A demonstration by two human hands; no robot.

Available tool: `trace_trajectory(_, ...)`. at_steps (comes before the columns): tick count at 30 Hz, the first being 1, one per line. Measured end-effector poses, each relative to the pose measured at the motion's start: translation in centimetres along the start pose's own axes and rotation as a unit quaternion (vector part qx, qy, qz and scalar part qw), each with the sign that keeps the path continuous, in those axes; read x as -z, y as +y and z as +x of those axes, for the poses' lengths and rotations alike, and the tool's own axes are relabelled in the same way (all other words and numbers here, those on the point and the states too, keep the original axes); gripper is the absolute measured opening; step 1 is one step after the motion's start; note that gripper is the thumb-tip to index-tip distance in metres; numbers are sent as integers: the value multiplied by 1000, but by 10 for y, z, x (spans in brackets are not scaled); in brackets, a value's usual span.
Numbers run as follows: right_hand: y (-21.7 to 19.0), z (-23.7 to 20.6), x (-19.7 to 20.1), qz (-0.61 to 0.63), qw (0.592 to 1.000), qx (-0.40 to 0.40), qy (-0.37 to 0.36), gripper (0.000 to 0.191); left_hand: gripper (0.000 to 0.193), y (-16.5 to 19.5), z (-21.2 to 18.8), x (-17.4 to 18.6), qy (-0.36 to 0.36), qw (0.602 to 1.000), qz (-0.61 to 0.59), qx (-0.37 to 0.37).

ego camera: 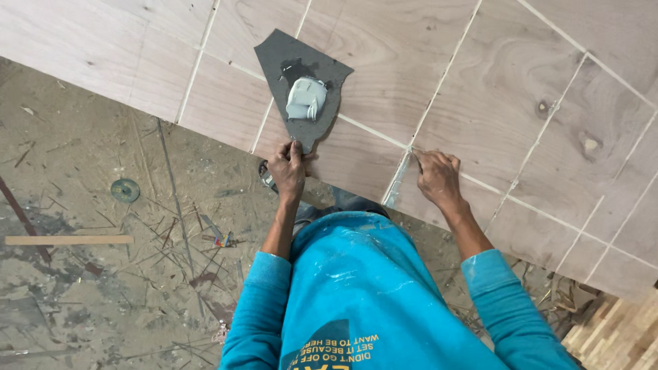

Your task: The person scoops white filler onto a hand board, then presses the filler into the seams between plywood panels using a small applicator, working along the joints and smoothing the seams by hand.

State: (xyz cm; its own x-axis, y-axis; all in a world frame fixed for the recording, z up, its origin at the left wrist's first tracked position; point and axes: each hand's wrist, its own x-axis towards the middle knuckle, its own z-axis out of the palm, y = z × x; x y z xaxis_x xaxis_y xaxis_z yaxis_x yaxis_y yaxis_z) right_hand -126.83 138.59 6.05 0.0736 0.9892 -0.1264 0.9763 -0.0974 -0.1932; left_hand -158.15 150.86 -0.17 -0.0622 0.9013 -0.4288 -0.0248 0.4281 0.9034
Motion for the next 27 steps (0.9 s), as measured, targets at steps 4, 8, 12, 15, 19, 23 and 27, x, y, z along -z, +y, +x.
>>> trace_trajectory(4, -2, 0, -2, -20, 999, -11, -40, 41, 32, 2, 0, 0, 1, 1000, 21, -17)
trace_trajectory(8, -6, -5, -4, -46, 999, -10, -5, 27, 32, 5, 0, -1, 2, 1000, 19, -1)
trace_trajectory(12, -8, -7, 1, -29, 999, 0, -13, 50, 32, 8, -1, -2, -3, 1000, 22, -9)
trace_trajectory(15, -9, -8, 0, -21, 999, -24, -30, 48, 32, 8, 0, -1, -7, 999, 38, -15)
trace_trajectory(19, -3, -16, -5, 11, 999, -26, -28, 47, 31, 7, 0, 1, 15, 995, 76, -55)
trace_trajectory(23, 16, -20, 4, -27, 986, -90, -136, 29, 31, 6, 0, 0, 3, 995, 30, -92)
trace_trajectory(27, 20, -1, 11, 65, 976, -184, -100, 50, 33, 12, 0, 1, -4, 1000, 23, -4)
